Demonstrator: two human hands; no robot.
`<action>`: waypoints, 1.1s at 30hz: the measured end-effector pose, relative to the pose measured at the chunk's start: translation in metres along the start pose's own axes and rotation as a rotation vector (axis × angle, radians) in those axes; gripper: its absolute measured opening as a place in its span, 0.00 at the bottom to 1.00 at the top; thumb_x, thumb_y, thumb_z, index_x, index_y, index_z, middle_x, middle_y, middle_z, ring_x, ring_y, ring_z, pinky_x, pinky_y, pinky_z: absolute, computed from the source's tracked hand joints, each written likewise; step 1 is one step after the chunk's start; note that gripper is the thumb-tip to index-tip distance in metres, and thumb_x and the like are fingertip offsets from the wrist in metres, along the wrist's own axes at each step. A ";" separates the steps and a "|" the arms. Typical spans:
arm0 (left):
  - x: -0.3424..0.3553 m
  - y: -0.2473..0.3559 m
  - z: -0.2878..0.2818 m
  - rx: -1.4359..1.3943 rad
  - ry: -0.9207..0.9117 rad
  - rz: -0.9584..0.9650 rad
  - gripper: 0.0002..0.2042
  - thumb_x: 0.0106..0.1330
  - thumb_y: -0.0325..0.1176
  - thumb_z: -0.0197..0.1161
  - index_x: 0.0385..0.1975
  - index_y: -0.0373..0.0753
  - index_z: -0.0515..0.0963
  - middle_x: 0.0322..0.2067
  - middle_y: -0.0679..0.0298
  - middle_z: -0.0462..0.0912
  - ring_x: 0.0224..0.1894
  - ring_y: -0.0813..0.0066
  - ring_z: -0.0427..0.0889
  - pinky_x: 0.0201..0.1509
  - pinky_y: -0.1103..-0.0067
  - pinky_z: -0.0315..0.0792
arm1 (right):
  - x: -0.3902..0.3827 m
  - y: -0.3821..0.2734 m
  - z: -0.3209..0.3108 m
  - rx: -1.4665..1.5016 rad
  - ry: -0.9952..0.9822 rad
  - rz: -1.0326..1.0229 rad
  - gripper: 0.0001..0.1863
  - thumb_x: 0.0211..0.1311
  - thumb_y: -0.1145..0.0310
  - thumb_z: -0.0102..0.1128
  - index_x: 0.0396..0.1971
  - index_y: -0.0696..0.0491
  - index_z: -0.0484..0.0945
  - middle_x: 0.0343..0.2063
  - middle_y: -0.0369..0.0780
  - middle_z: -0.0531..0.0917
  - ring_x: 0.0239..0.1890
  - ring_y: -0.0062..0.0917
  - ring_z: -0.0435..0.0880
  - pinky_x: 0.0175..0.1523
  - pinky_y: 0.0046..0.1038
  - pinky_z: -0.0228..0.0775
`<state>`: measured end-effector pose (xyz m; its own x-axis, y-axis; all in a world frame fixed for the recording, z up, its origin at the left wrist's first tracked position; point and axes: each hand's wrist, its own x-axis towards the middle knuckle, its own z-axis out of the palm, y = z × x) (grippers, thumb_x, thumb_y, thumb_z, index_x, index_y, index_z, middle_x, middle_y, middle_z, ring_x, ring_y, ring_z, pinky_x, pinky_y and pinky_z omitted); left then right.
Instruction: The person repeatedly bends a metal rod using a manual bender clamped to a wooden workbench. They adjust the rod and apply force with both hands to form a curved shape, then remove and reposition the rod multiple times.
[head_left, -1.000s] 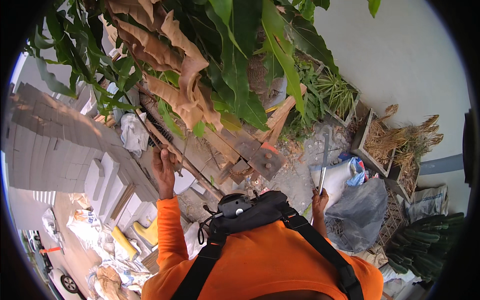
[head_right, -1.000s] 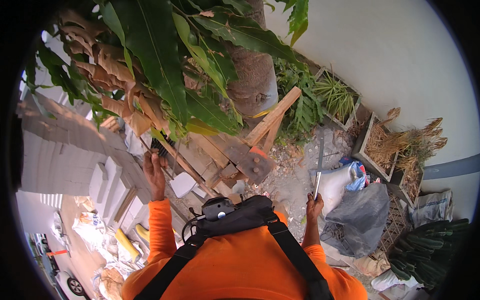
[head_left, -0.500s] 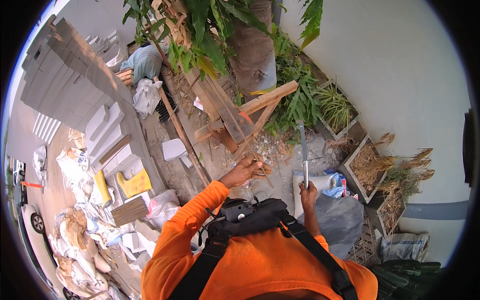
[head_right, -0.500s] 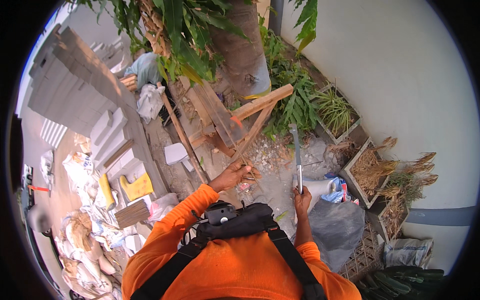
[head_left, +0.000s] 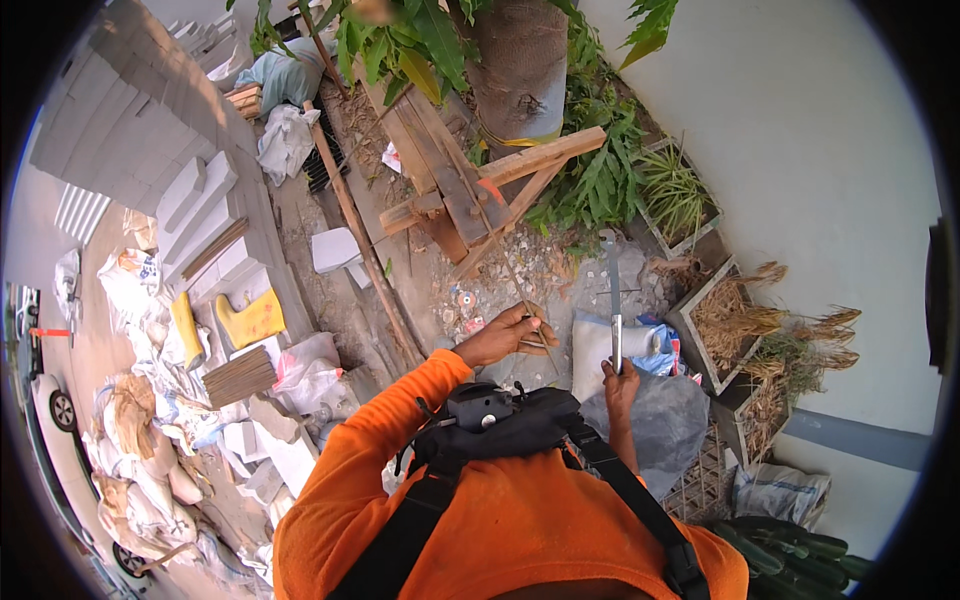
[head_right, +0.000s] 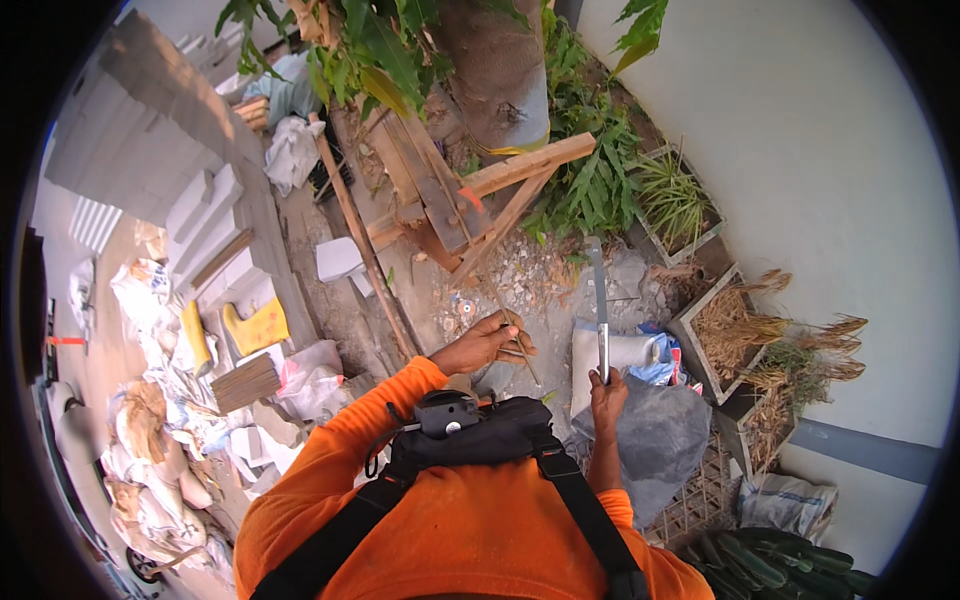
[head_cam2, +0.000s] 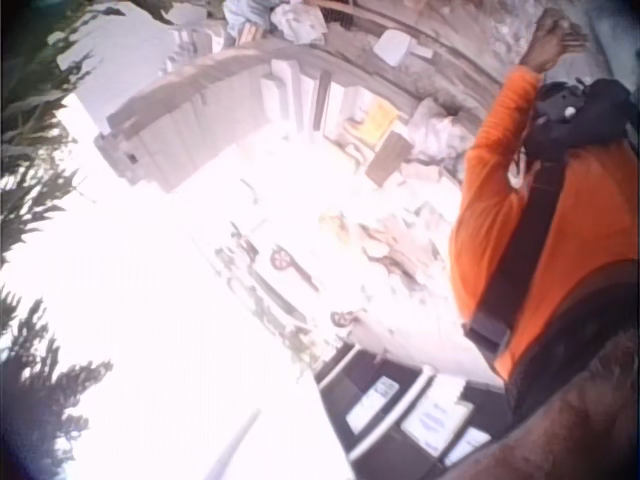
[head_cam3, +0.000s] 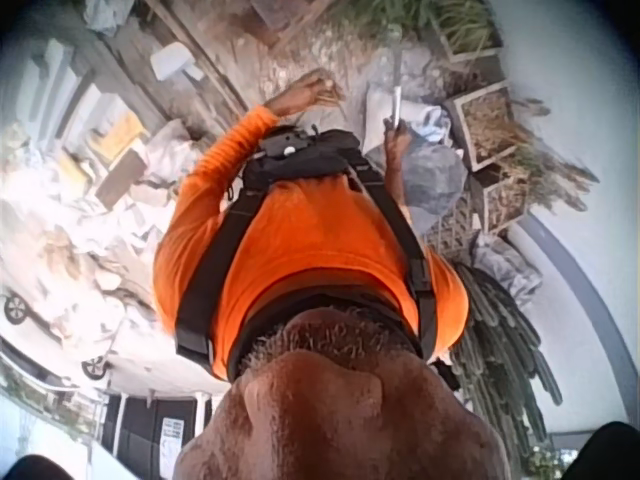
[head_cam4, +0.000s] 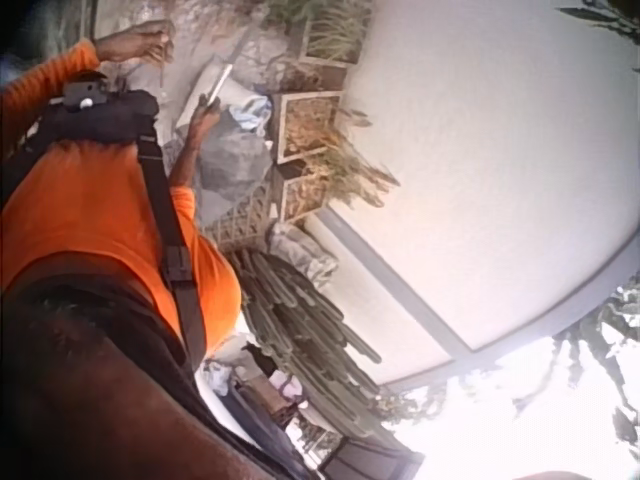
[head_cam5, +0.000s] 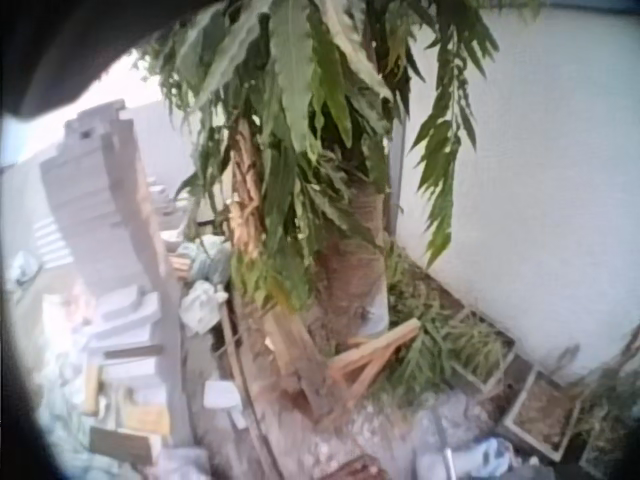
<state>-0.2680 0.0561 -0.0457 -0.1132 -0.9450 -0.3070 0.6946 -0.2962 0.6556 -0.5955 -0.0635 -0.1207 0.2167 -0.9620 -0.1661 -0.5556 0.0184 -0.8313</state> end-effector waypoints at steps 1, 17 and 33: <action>0.002 0.000 0.002 0.005 -0.015 -0.001 0.08 0.84 0.37 0.48 0.55 0.45 0.69 0.52 0.60 0.81 0.60 0.58 0.83 0.63 0.58 0.80 | 0.002 0.000 0.000 0.048 0.000 0.026 0.14 0.60 0.64 0.74 0.36 0.60 0.83 0.17 0.36 0.77 0.20 0.20 0.73 0.28 0.28 0.66; -0.015 -0.010 0.000 -0.180 -0.144 0.034 0.08 0.83 0.37 0.48 0.55 0.45 0.69 0.49 0.62 0.81 0.62 0.53 0.82 0.67 0.53 0.75 | 0.058 -0.139 -0.029 0.078 -0.160 -0.197 0.28 0.71 0.47 0.65 0.22 0.56 0.74 0.16 0.28 0.67 0.22 0.15 0.64 0.27 0.27 0.54; -0.020 -0.018 -0.004 -0.146 -0.094 0.073 0.10 0.82 0.40 0.52 0.55 0.45 0.70 0.49 0.63 0.81 0.60 0.55 0.83 0.62 0.56 0.80 | 0.230 -0.249 -0.031 -0.528 -0.581 -0.545 0.34 0.61 0.36 0.69 0.39 0.58 0.88 0.26 0.42 0.84 0.30 0.29 0.80 0.38 0.35 0.72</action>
<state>-0.2749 0.0810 -0.0540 -0.1199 -0.9741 -0.1916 0.7985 -0.2093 0.5645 -0.4324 -0.2974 0.0646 0.8383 -0.5136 -0.1828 -0.5205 -0.6541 -0.5489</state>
